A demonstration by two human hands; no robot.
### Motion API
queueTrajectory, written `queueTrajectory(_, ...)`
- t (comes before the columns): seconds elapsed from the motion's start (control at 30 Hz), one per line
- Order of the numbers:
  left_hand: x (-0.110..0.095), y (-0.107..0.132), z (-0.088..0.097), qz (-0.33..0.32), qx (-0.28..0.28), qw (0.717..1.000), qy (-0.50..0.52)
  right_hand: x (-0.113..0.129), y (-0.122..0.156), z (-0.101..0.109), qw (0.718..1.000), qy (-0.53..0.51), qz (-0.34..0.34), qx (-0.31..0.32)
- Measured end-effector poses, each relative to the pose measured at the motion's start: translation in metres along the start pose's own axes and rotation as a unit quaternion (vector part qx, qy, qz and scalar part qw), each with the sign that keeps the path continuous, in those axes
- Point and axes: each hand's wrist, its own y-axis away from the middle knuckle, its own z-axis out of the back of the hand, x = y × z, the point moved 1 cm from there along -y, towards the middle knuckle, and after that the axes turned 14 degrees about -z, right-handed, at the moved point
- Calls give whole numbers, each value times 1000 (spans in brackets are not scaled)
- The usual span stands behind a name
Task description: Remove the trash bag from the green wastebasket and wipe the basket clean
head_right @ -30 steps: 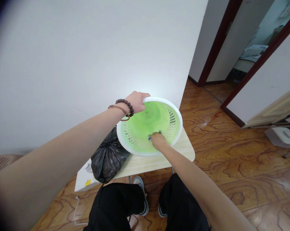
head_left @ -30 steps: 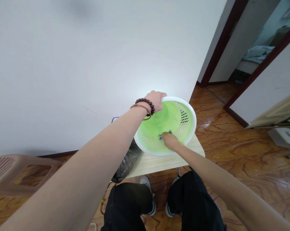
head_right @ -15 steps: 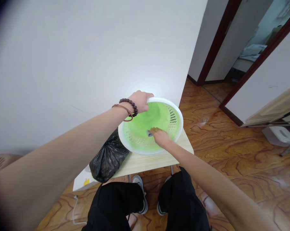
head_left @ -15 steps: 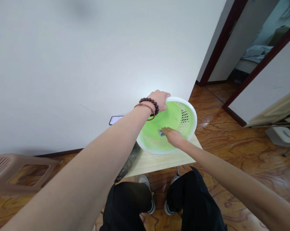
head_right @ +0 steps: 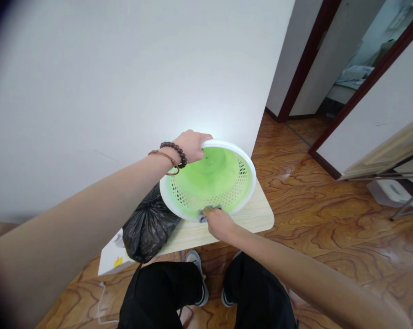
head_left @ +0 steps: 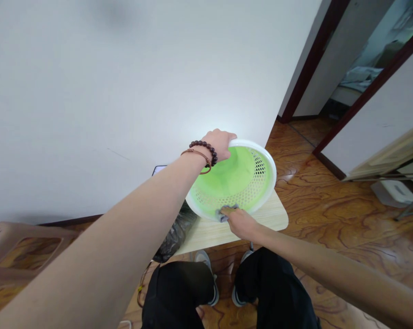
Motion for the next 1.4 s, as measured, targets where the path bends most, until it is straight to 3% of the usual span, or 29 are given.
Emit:
queueTrajectory(0.07,-1,-1,0,-3,0,1000,1,5,3,10,1000,19,6,21)
queueTrajectory(0.17,-3,-2,0,-2,0,1000,2,2,-21,27,998,56,0,2)
queueTrajectory(0.27,-4,-2,0,6,4,1000,2,-17,-62,39,993,108,7,-44)
queueTrajectory(0.37,-4,-2,-1,14,9,1000,7,-42,-87,35,986,160,-31,-32)
queueTrajectory(0.47,-4,-3,-3,20,1,1000,10,-49,-79,14,987,134,-79,-36)
queueTrajectory(0.6,-4,-6,-4,5,-11,1000,8,-27,-37,-13,998,19,-56,-39)
queueTrajectory(0.77,-4,-7,-5,-3,-7,1000,0,-10,-2,-10,998,-55,-5,-24)
queueTrajectory(0.87,-4,-8,-4,-8,-10,1000,5,-16,-15,2,998,-51,-14,-24)
queueTrajectory(0.97,-4,-8,-6,-2,-8,1000,12,-29,-50,11,996,-25,-56,-67)
queueTrajectory(1.13,0,-6,-9,14,7,1000,16,-51,-97,-1,989,-12,-114,-93)
queueTrajectory(1.27,1,-6,-9,12,-4,1000,12,-40,-94,-24,990,-18,-109,-93)
queueTrajectory(1.4,1,-6,-8,14,-10,1000,16,-15,-55,-34,992,-70,-63,-87)
